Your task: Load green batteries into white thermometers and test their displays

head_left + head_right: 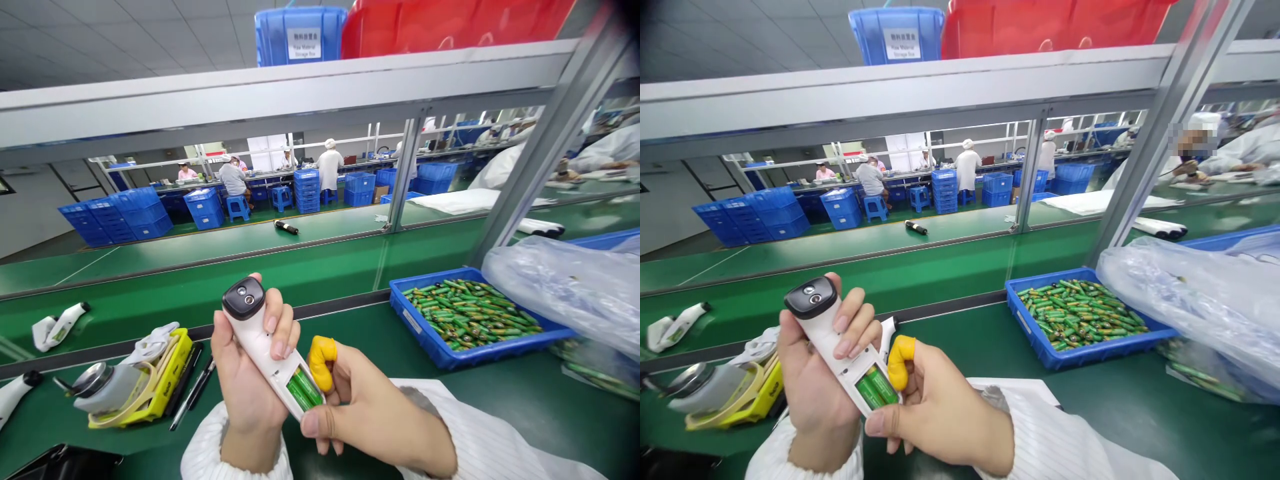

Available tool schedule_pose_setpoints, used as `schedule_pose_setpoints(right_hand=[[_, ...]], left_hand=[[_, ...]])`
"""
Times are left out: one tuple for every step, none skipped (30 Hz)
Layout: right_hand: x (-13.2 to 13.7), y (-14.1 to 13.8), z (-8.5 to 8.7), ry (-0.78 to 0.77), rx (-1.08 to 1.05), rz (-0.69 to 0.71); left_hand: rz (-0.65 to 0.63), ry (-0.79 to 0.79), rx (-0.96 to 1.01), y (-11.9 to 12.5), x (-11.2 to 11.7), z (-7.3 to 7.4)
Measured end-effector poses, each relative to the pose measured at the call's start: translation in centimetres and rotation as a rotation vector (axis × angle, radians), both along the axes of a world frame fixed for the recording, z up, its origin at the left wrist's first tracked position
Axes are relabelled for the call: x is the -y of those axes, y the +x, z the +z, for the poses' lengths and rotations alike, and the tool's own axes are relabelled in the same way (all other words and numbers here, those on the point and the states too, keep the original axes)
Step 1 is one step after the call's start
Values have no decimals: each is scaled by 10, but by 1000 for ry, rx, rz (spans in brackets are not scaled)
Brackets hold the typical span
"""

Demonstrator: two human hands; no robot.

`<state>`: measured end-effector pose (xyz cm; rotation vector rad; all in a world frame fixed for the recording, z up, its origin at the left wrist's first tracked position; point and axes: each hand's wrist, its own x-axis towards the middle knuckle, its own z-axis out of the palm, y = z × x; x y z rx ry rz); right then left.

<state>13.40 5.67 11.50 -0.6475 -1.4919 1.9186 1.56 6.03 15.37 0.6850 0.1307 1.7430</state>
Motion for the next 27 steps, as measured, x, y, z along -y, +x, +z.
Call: schedule_pose_setpoints(right_hand=[[0,-2,-1,-51,-17,12],[0,-4,-2,-64,-26,-2],[0,-4,-2,-59,-23,-43],[-1,-4,0,-46,-1,-90],[-2,-2,2,-22,38,-128],[-4,3,5,23,87,-144],[-8,9,9,99,146,-140],[-12,18,13,203,214,-124],[-18,29,18,325,294,-112],[-25,43,22,449,386,-121],[-34,58,26,557,491,-159],[-44,74,29,634,606,-215],[-56,90,30,673,721,-284],[-70,107,29,669,832,-355],[-83,122,26,635,952,-432],[-97,136,22,592,1095,-504],[-109,148,17,560,1239,-554],[-120,158,10,532,1327,-588],[-128,166,3,505,1401,-603],[-135,173,-4,480,1456,-600],[-139,178,-10,456,1493,-587],[-141,181,-16,435,1526,-565],[-142,183,-21,418,1551,-537],[-141,184,-25,408,1566,-508],[-141,184,-28,402,1575,-478],[-140,183,-31,400,1578,-451],[-139,182,-32,401,1580,-429]], left_hand=[[9,-10,-15,2,-1,-2],[39,-31,-44,4,-2,-5],[95,-58,-94,6,-4,-8],[170,-92,-168,6,-6,-11],[244,-127,-263,6,-8,-14],[294,-165,-379,5,-10,-16],[308,-198,-505,3,-12,-18],[283,-221,-632,1,-15,-19],[237,-230,-747,-2,-17,-20],[189,-234,-853,-5,-20,-22],[157,-232,-962,-7,-23,-23],[144,-229,-1070,-9,-27,-25],[145,-231,-1172,-10,-31,-29],[149,-238,-1266,-11,-35,-33],[153,-246,-1347,-11,-39,-38],[155,-251,-1413,-11,-44,-44],[157,-253,-1467,-11,-48,-51],[161,-250,-1518,-10,-52,-58],[168,-241,-1578,-9,-56,-66],[179,-230,-1641,-9,-59,-73],[188,-218,-1704,-8,-62,-81],[196,-208,-1765,-7,-65,-87],[203,-202,-1824,-6,-67,-93],[209,-200,-1883,-6,-68,-98],[220,-202,-1937,-5,-69,-102],[237,-206,-1987,-5,-70,-105],[256,-211,-2032,-5,-71,-107]])
